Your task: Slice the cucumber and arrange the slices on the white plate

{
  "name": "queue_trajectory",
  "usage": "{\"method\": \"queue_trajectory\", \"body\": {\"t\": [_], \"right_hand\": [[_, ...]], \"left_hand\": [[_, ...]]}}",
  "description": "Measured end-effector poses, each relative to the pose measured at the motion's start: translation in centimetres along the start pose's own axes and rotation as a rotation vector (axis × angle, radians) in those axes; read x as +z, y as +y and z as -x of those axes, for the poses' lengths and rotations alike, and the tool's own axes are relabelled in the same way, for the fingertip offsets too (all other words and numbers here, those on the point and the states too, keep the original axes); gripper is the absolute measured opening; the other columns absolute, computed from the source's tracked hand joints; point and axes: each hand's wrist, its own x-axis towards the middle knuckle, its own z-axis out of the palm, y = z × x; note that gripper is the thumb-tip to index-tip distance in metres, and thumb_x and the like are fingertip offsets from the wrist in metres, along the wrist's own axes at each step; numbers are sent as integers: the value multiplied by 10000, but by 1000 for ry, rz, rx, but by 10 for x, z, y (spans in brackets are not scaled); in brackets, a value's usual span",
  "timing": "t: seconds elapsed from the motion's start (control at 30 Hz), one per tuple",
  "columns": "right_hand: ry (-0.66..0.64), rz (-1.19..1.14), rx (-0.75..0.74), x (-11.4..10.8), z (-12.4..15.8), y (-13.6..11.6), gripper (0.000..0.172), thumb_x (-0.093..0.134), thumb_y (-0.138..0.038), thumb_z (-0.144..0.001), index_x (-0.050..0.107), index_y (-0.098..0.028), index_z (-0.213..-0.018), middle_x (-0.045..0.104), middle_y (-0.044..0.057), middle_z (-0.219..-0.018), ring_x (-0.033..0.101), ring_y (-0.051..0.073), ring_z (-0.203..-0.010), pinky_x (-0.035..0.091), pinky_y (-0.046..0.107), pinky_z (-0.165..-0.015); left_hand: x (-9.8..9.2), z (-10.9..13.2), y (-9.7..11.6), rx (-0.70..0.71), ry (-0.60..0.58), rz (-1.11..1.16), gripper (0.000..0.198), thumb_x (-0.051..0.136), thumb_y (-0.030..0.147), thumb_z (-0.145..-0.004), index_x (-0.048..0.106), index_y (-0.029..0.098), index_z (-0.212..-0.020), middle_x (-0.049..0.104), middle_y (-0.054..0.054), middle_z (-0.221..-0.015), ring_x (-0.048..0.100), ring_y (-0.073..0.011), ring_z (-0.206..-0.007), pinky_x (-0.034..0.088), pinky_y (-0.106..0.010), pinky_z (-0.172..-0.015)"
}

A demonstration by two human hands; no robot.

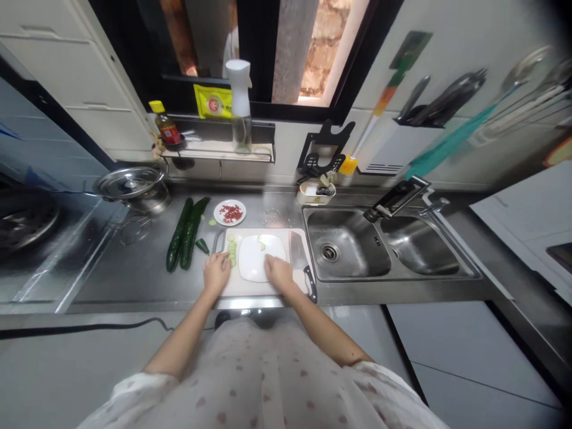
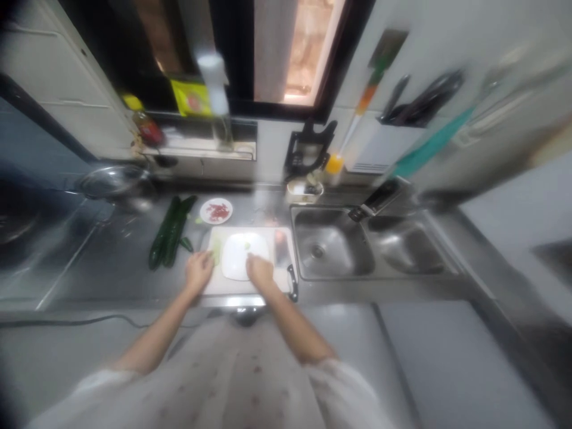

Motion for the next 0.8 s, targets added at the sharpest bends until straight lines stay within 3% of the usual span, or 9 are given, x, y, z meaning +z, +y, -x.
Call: {"method": "queue_trajectory", "body": {"t": [0.23, 0.47, 0.8], "right_hand": [[32, -115, 32, 10, 18, -2, 427, 297, -339, -972, 529, -259, -1321, 671, 61, -1151, 601, 182, -1044, 400, 240, -829], [57, -157, 79, 17, 27, 4, 435, 306, -334, -962, 560, -254, -1307, 680, 60, -1144, 605, 184, -1052, 407, 245, -861], [94, -212, 98, 22, 33, 13, 428, 314, -344, -964, 575, -244, -1288, 683, 50, -1144, 610, 181, -1062, 411, 242, -880]], "left_hand": [[0, 15, 0, -100, -28, -61, 341, 476, 390, -873, 634, 229, -1129, 604, -106, -1109, 518, -284, -1065, 378, -417, -910], [-2, 15, 10, -129, -28, -59, 388, 486, 483, -859, 630, 212, -1096, 604, -118, -1131, 521, -297, -1057, 353, -447, -915], [3, 14, 12, -192, -5, -51, 326, 521, 451, -837, 633, 201, -1014, 618, -115, -1087, 522, -305, -1069, 344, -447, -916]]}}
